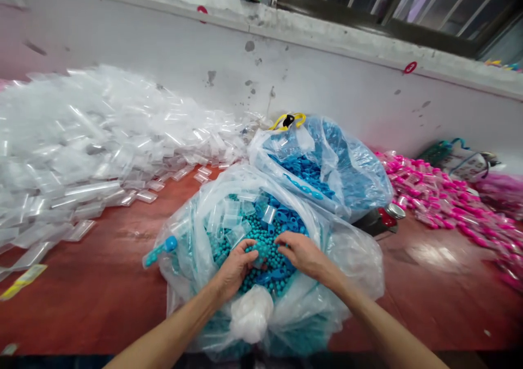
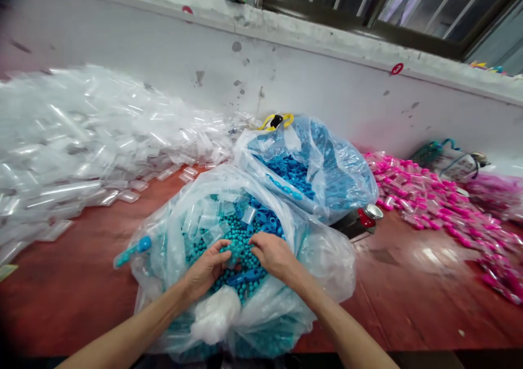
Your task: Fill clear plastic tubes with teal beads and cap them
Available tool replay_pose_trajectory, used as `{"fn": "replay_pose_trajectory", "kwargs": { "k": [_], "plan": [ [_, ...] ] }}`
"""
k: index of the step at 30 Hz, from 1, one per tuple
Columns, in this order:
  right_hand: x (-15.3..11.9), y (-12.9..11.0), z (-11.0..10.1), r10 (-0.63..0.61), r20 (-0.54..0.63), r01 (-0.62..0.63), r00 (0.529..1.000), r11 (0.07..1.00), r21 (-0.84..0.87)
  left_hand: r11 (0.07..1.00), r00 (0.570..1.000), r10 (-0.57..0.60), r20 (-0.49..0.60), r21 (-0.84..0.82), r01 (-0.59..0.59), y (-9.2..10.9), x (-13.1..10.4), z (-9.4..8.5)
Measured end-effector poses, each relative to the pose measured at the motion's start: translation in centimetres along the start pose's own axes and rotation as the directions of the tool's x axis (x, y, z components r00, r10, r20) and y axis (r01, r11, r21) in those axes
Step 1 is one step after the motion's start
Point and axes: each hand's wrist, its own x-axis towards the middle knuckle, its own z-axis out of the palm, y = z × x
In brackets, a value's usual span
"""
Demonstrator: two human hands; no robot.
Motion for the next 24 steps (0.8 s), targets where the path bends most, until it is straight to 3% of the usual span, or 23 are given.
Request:
{"fn": "replay_pose_trajectory", "kwargs": {
  "k": [3,6,11,14,17,19,21,24],
  "plan": [
    [-2.2,-1.1,1.1,-0.071,0.175,0.093,0.982,0.988,-0.122,0.999,0.999,0.034,-0.011,0.019,-0.034,0.0,0.0,-0.2],
    [-2.6,-1.7,2.1,-0.017,0.238,0.075,0.971,0.969,-0.237,0.997,0.999,0.035,-0.038,0.069,-0.032,0.2,0.0,-0.1],
    [-1.7,-1.6,1.4,0.164,0.157,-0.103,0.974,0.936,-0.336,0.984,0.986,0.114,-0.121,0.153,-0.095,0.5,0.0,0.0],
    [-1.4,-1.4,1.2,0.192,0.135,-0.139,0.972,0.935,-0.327,0.982,0.986,0.114,-0.118,0.163,-0.094,0.3,0.1,0.0],
    [-1.4,-1.3,1.9,0.213,0.012,-0.192,0.977,0.904,-0.382,0.976,0.986,0.124,-0.116,0.196,-0.1,-0.1,0.2,0.1],
    [-1.3,-1.4,2.3,0.161,-0.049,-0.167,0.986,0.901,-0.4,0.956,0.979,0.177,-0.097,0.255,-0.147,-0.2,0.3,0.2],
    [-1.1,-1.6,2.4,0.058,-0.068,-0.076,0.996,0.946,-0.315,0.935,0.972,0.223,-0.076,0.299,-0.191,-0.3,0.4,0.3],
    [-0.4,-1.7,2.2,-0.006,-0.112,0.014,0.994,0.997,0.071,0.947,0.976,0.212,-0.043,0.258,-0.194,-0.3,0.5,0.3]
  ]
}}
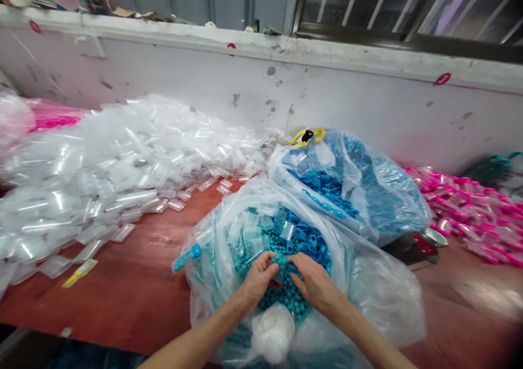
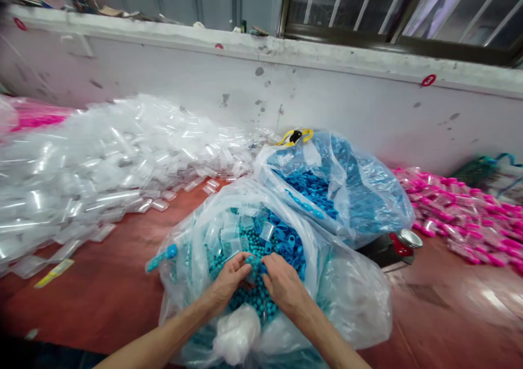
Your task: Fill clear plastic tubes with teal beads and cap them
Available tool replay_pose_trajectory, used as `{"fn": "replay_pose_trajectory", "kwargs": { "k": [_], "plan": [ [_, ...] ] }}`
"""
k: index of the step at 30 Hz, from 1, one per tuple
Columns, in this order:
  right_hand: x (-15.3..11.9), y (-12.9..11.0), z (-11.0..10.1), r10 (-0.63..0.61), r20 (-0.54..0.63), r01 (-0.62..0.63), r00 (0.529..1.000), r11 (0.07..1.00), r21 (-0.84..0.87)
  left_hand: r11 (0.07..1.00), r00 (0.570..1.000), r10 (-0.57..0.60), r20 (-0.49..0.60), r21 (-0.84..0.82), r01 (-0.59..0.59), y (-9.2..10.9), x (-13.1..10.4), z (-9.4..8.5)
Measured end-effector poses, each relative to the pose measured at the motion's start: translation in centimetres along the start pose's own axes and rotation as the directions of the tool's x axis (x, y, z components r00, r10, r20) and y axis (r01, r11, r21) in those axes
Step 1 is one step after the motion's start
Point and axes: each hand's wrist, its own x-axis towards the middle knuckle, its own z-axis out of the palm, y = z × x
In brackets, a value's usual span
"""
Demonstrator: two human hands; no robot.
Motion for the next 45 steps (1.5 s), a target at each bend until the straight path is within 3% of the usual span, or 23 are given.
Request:
{"fn": "replay_pose_trajectory", "kwargs": {
  "k": [2,5,7,10,12,15,18,21,24,27,29,31,33,36,39,41,45],
  "plan": [
    [0.6,0.4,0.0,0.086,0.02,-0.088,0.996,0.932,0.352,0.998,0.998,-0.029,0.051,-0.06,0.032,0.0,-0.1,-0.1],
    [1.2,1.3,0.5,0.209,0.128,-0.236,0.97,0.656,0.716,0.994,0.995,-0.036,0.09,-0.101,0.045,0.4,-0.4,0.0],
    [1.2,1.7,0.9,0.229,0.134,-0.238,0.964,0.525,0.817,0.994,0.994,-0.031,0.102,-0.104,0.042,0.7,-0.5,0.2],
    [1.0,1.6,0.8,0.239,0.078,-0.183,0.968,0.458,0.87,0.997,0.988,-0.05,0.146,-0.054,0.058,1.2,-0.6,0.5],
    [0.8,1.3,0.5,0.26,0.052,-0.179,0.964,0.493,0.851,0.998,0.986,-0.06,0.154,0.005,0.06,1.3,-0.5,0.6],
    [0.6,0.7,-0.2,0.254,-0.034,-0.157,0.966,0.693,0.704,0.997,0.993,-0.04,0.11,0.067,0.033,1.3,-0.3,0.7],
    [0.3,0.4,-0.8,0.157,-0.09,-0.086,0.983,0.845,0.528,0.996,0.995,-0.044,0.093,0.084,0.037,1.3,-0.3,0.6],
    [0.0,0.5,-1.2,0.135,-0.015,-0.116,0.991,0.896,0.428,0.995,0.989,-0.079,0.129,0.073,0.07,1.3,-0.5,0.4],
    [-0.1,0.6,-1.2,0.18,-0.042,-0.164,0.983,0.955,0.247,0.993,0.986,-0.089,0.143,0.095,0.076,1.2,-0.5,0.4],
    [-0.4,0.2,-0.4,0.058,-0.071,-0.049,0.996,0.991,0.125,0.988,0.99,-0.081,0.112,0.137,0.066,1.1,-0.5,0.4],
    [-0.8,-0.1,0.2,-0.037,-0.071,0.05,0.997,0.98,0.191,0.99,0.995,-0.06,0.085,0.136,0.048,1.0,-0.5,0.4],
    [-1.1,-0.2,0.6,-0.028,-0.087,0.056,0.996,0.94,0.338,0.992,0.995,-0.04,0.096,0.12,0.028,1.0,-0.6,0.5],
    [-1.1,-0.1,1.0,0.095,-0.108,-0.026,0.99,0.858,0.514,0.994,0.992,-0.03,0.126,0.108,0.017,1.0,-0.7,0.6],
    [-0.5,0.2,1.6,0.319,-0.102,-0.141,0.942,0.654,0.743,0.994,0.992,-0.033,0.125,0.108,0.019,1.0,-0.7,0.9],
    [0.0,0.3,2.1,0.42,-0.024,-0.201,0.907,0.482,0.853,0.993,0.996,-0.031,0.081,0.116,0.021,0.9,-0.8,1.2],
    [0.0,0.1,2.3,0.44,-0.012,-0.218,0.898,0.469,0.856,0.994,0.999,-0.023,0.041,0.103,0.018,0.7,-0.9,1.3],
    [-0.6,-1.1,2.5,0.427,-0.114,-0.201,0.897,0.624,0.755,0.998,0.998,-0.048,-0.039,0.04,0.049,0.5,-0.9,1.5]
  ]
}}
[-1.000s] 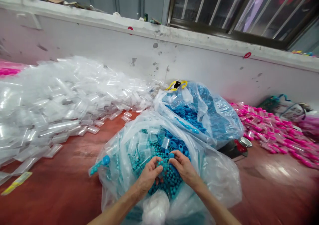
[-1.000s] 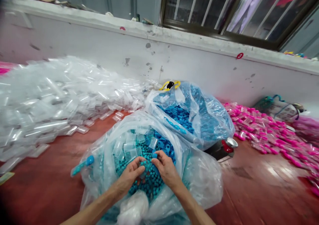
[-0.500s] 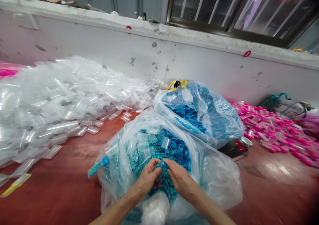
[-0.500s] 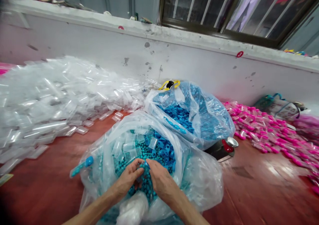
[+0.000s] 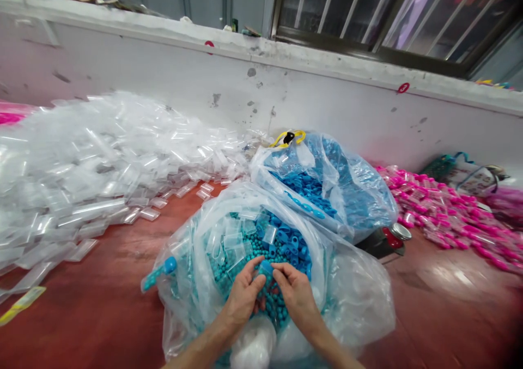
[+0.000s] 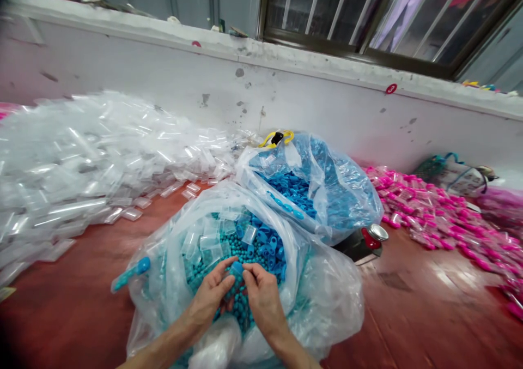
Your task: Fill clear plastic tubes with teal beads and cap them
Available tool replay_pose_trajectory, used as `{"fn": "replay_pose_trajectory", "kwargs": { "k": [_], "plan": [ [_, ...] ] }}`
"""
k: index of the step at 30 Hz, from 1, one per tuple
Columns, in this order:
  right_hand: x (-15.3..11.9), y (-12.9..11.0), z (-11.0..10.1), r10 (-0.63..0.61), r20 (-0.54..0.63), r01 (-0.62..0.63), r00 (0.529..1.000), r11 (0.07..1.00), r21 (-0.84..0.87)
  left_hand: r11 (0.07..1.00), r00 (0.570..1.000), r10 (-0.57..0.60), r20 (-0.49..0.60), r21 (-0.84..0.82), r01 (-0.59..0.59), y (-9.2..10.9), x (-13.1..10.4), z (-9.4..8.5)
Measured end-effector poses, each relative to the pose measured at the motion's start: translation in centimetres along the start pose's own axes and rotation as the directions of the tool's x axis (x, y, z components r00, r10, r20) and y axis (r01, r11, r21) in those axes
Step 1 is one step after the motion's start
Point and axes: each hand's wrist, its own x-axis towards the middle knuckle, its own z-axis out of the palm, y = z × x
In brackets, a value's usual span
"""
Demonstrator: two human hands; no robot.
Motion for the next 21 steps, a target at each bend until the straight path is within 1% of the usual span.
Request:
{"fn": "replay_pose_trajectory", "kwargs": {
  "k": [3,5,6,7,8,9,10,12,13,14,15,17,19,20,21],
  "plan": [
    [-0.7,-0.5,0.4,-0.166,-0.005,0.163,0.986,0.976,-0.147,1.0,0.999,-0.007,-0.05,-0.007,0.007,0.0,0.0,0.2],
    [-0.9,-0.7,0.4,-0.271,0.038,0.273,0.962,0.942,-0.193,1.0,0.996,0.013,-0.089,0.01,-0.012,0.2,0.0,0.3],
    [-0.9,-0.7,0.2,-0.297,0.067,0.304,0.953,0.933,-0.193,1.0,0.994,0.02,-0.108,0.024,-0.017,0.3,0.0,0.2],
    [-0.8,-0.6,0.0,-0.297,0.099,0.31,0.95,0.934,-0.179,0.999,0.992,0.02,-0.123,0.045,-0.015,0.4,0.0,0.1],
    [-0.6,-0.5,-0.4,-0.266,0.136,0.285,0.954,0.947,-0.15,0.997,0.992,0.014,-0.125,0.071,-0.005,0.6,0.0,-0.2],
    [-0.3,-0.3,-0.8,-0.206,0.182,0.228,0.961,0.968,-0.109,0.995,0.994,0.002,-0.108,0.098,0.008,0.8,-0.1,-0.4],
    [0.0,-0.2,-1.3,-0.126,0.234,0.144,0.964,0.988,-0.062,0.992,0.997,-0.013,-0.074,0.124,0.022,1.0,-0.1,-0.8],
    [0.9,-0.1,-2.1,0.031,0.314,-0.045,0.949,0.998,0.038,0.983,0.999,-0.046,0.018,0.177,0.042,1.6,-0.3,-1.3],
    [1.3,-0.1,-2.3,0.082,0.327,-0.115,0.941,0.99,0.083,0.979,0.996,-0.062,0.062,0.2,0.048,1.9,-0.4,-1.4],
    [1.7,-0.3,-2.5,0.114,0.317,-0.158,0.942,0.98,0.118,0.974,0.993,-0.073,0.096,0.22,0.05,2.2,-0.5,-1.5],
    [2.0,-0.4,-2.5,0.126,0.283,-0.17,0.951,0.975,0.14,0.97,0.99,-0.078,0.117,0.237,0.049,2.4,-0.6,-1.5],
    [2.1,-1.0,-2.1,0.09,0.201,-0.115,0.976,0.986,0.117,0.967,0.991,-0.061,0.118,0.252,0.029,2.5,-0.7,-1.1],
    [1.7,-1.8,-1.7,-0.019,0.155,0.019,0.988,1.0,0.005,0.968,0.997,-0.017,0.069,0.25,-0.001,2.3,-0.8,-0.7],
    [1.4,-2.1,-1.5,-0.075,0.164,0.086,0.984,0.994,-0.061,0.97,0.999,0.006,0.037,0.241,-0.015,2.1,-0.8,-0.4],
    [0.9,-2.5,-1.3,-0.108,0.197,0.133,0.974,0.984,-0.12,0.973,1.0,0.025,0.009,0.228,-0.027,2.0,-0.8,-0.3]
  ]
}}
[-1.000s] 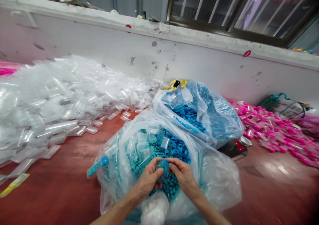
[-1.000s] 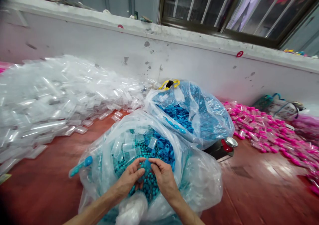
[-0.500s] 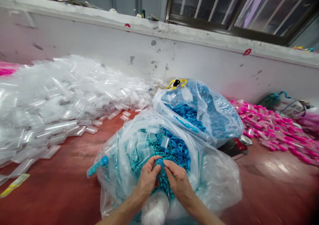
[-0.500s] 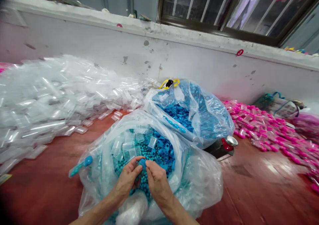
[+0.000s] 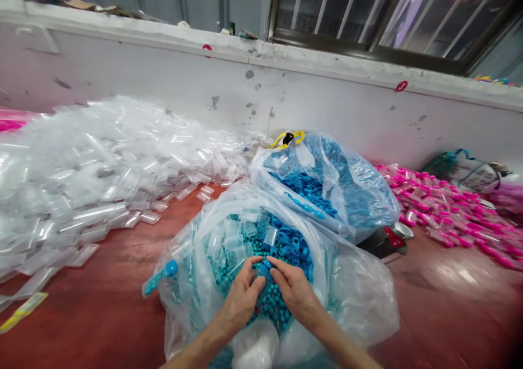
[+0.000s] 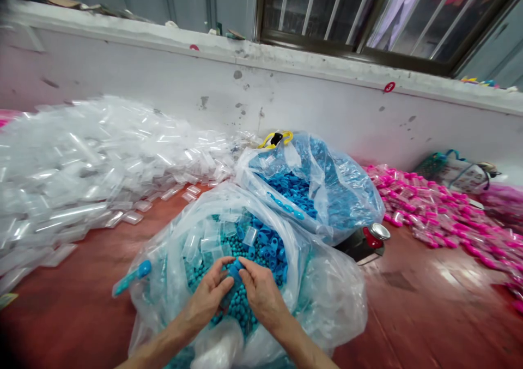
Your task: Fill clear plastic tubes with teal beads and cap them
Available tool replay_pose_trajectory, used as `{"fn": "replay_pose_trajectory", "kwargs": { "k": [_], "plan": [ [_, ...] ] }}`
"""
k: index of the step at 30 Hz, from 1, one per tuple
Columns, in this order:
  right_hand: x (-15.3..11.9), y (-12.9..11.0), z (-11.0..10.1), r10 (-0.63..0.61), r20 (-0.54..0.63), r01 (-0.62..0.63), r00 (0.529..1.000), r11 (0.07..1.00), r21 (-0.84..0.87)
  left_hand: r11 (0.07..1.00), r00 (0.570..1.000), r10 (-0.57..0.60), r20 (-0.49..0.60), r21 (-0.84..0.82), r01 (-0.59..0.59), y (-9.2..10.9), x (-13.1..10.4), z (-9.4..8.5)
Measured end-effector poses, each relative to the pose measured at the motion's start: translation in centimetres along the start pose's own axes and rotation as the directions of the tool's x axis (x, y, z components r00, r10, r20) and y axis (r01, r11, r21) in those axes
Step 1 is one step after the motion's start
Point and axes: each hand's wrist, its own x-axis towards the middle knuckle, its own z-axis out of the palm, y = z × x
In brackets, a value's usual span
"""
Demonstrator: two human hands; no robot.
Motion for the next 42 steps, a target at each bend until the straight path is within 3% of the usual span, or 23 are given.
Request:
{"fn": "replay_pose_trajectory", "kwargs": {
  "k": [5,9,13,16,21,24,27,29,31,34,35,36,38,40,42],
  "plan": [
    [-1.5,-0.8,1.4,0.012,0.178,0.029,0.984,0.974,-0.225,0.991,0.991,0.107,-0.083,-0.069,-0.113,0.0,-0.2,0.4],
    [-2.1,-0.2,3.2,-0.082,0.042,0.091,0.996,0.944,-0.318,0.987,0.987,0.148,-0.066,-0.047,-0.151,0.5,-0.5,0.7],
    [-2.4,0.6,4.4,-0.163,-0.089,0.122,0.983,0.927,-0.354,0.995,0.993,0.076,-0.093,-0.057,-0.082,0.3,-0.6,1.2],
    [-2.5,1.4,4.8,-0.181,-0.095,0.134,0.979,0.919,-0.37,0.998,0.991,0.053,-0.126,-0.03,-0.057,-0.2,-0.5,1.3],
    [-2.3,1.5,4.9,-0.097,-0.023,0.082,0.995,0.931,-0.355,0.968,0.968,0.208,-0.142,0.175,-0.182,-0.2,-0.4,1.1],
    [-1.9,0.4,4.2,-0.047,0.146,0.091,0.988,0.944,-0.316,0.941,0.962,0.236,-0.137,0.279,-0.191,0.8,-0.9,-0.7],
    [-1.3,0.1,2.7,-0.066,0.233,0.135,0.97,0.945,-0.296,0.894,0.952,0.226,-0.204,0.431,-0.12,1.9,-2.5,-5.1],
    [-1.0,0.5,1.8,-0.073,0.224,0.145,0.972,0.934,-0.327,0.811,0.92,0.272,-0.284,0.581,-0.06,2.4,-4.0,-8.8],
    [-0.8,1.1,1.2,-0.067,0.231,0.152,0.971,0.914,-0.376,0.634,0.862,0.339,-0.376,0.768,0.086,2.8,-5.5,-12.1],
    [-0.7,1.4,1.3,-0.062,0.268,0.184,0.961,0.868,-0.46,0.234,0.735,0.517,-0.439,0.898,0.372,3.0,-6.8,-14.2],
    [-0.6,1.2,1.6,-0.06,0.276,0.194,0.959,0.849,-0.491,0.127,0.719,0.558,-0.414,0.899,0.419,2.9,-6.9,-14.2],
    [-0.5,1.0,1.9,-0.057,0.281,0.203,0.958,0.827,-0.524,0.048,0.728,0.573,-0.377,0.902,0.429,2.7,-6.7,-14.0],
    [-0.1,0.2,2.7,-0.056,0.28,0.22,0.958,0.768,-0.601,-0.025,0.778,0.548,-0.308,0.923,0.383,1.8,-5.9,-13.7],
    [0.6,-0.4,3.6,-0.071,0.292,0.26,0.954,0.682,-0.683,-0.014,0.809,0.52,-0.273,0.945,0.328,0.2,-4.8,-14.3],
    [1.4,-0.7,4.4,-0.103,0.324,0.321,0.94,0.583,-0.746,0.03,0.805,0.531,-0.265,0.955,0.295,-2.0,-3.8,-15.9]
  ]
}}
